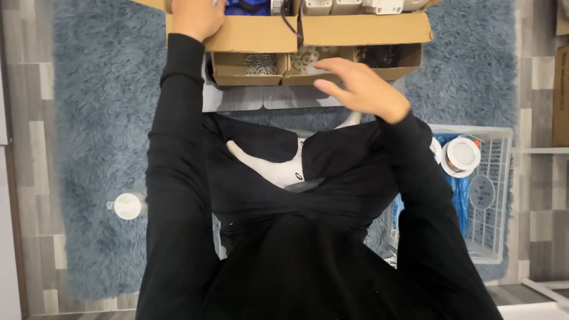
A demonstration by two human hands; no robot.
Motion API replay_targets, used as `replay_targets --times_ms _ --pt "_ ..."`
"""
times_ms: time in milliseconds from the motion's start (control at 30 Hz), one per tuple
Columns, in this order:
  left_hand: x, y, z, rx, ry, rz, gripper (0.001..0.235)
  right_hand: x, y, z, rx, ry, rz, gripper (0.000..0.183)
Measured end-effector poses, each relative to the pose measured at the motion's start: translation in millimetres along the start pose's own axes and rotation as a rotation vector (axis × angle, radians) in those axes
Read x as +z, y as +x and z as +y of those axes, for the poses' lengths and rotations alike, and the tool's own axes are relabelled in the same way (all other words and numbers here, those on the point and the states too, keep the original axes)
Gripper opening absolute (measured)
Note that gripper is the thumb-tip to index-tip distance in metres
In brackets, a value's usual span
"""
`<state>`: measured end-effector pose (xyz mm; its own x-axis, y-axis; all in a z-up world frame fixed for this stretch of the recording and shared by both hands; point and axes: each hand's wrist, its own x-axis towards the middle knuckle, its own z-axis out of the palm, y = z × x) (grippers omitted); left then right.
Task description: Assembling LED recessed light fixtures by connecting the light panel to the driver unit and placing them in a storage bin.
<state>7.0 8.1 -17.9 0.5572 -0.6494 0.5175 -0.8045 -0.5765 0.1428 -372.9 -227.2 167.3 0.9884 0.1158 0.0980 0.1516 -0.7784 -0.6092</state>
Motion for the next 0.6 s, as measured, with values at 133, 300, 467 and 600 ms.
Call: replay_targets --times_ms 133,300,467,600 --pt "-51 -1 19 -0.148 -0.216 -0.001 0.025 23 39 22 0.164 -0.062 -0.273 0.058" --pt "-125 9 60 -0.034 -0.435 0.230 0.017 51 59 49 0.235 -0.163 -0.398 0.065" --pt "-184 4 112 -0.119 -0.711 0.222 0.020 63 60 55 0.313 -0.221 -0.338 0.068" --pt "-171 -9 131 -0.148 -1.206 0.083 0.039 59 53 57 0.259 -0.310 -0.210 0.080"
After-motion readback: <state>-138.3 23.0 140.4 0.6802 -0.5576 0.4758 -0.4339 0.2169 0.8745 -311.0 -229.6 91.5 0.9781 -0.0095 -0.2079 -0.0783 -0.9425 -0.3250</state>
